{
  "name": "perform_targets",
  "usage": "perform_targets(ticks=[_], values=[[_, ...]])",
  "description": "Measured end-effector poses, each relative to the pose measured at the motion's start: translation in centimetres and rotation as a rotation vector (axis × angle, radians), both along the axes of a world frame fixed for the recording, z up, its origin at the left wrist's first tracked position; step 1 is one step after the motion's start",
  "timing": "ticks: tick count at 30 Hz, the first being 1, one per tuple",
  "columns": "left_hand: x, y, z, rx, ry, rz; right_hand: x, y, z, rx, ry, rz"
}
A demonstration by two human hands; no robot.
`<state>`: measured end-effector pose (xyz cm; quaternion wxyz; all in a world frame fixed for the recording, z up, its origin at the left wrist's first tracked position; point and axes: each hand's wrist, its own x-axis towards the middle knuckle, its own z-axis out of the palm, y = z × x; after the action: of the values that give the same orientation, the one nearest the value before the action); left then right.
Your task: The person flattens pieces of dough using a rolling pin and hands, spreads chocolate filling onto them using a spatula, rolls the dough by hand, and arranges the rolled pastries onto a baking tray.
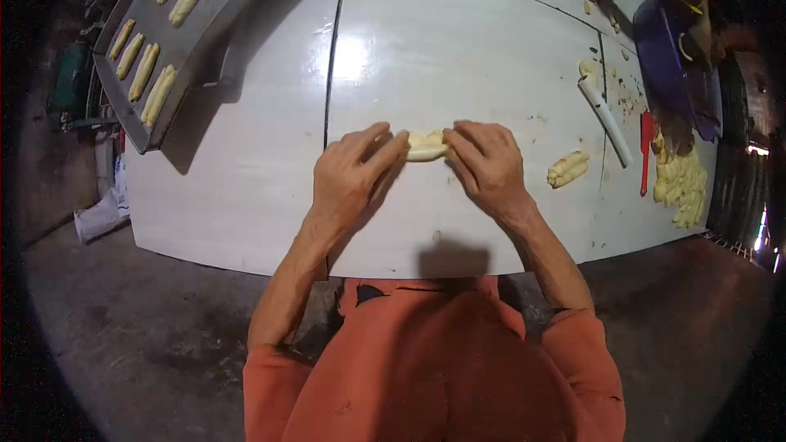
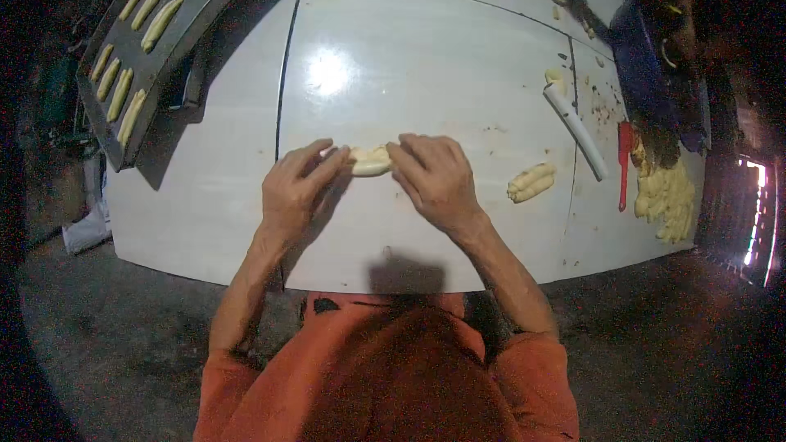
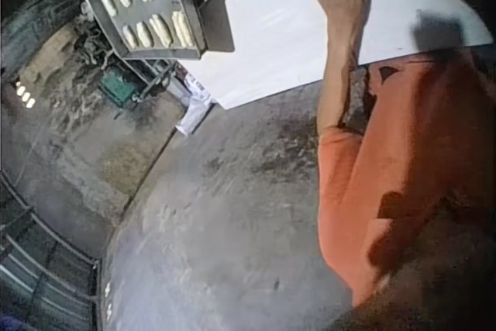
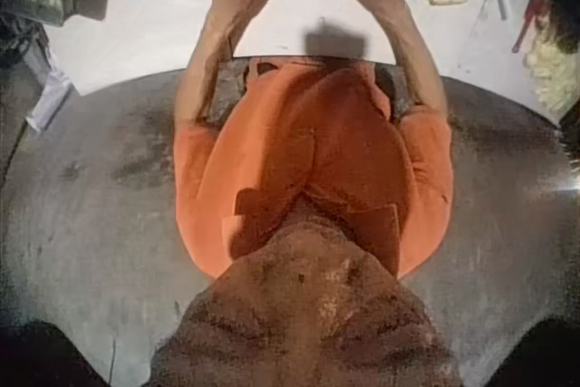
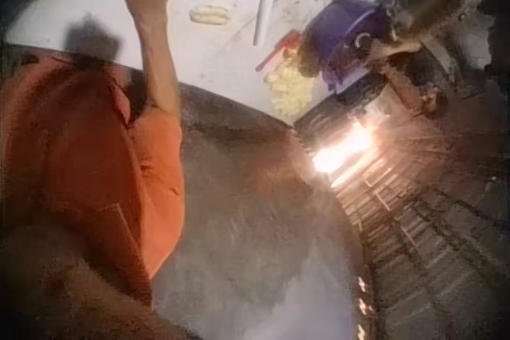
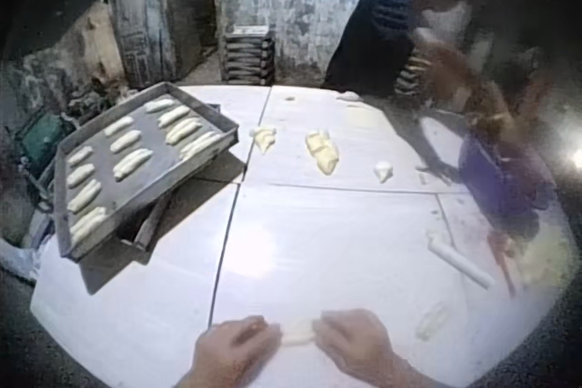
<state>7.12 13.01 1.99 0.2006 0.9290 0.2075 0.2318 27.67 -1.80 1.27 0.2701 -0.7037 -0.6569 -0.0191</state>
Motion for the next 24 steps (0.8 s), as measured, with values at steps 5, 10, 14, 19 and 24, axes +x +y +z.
perform_targets(ticks=[5, 10, 14, 19, 24], values=[[0.4, -0.4, 0.0, 0.038, 0.100, -0.040, -0.1, 0.6, -0.3, 0.006, -0.098, 0.043], [1.3, -0.2, 0.3, -0.100, 0.068, 0.075, -0.6, 1.0, 0.4, -0.026, 0.023, -0.028], [0.9, 0.1, -0.1, 0.069, 0.155, 0.014, -1.1, 0.8, 0.6, -0.054, -0.074, 0.096], [1.5, 0.9, 0.3, 0.056, 0.101, 0.057, -0.8, 1.8, 0.5, -0.079, -0.064, 0.012], [1.8, 1.3, 0.5, -0.004, 0.045, -0.057, -0.1, 2.5, 1.4, -0.081, 0.082, 0.123]])
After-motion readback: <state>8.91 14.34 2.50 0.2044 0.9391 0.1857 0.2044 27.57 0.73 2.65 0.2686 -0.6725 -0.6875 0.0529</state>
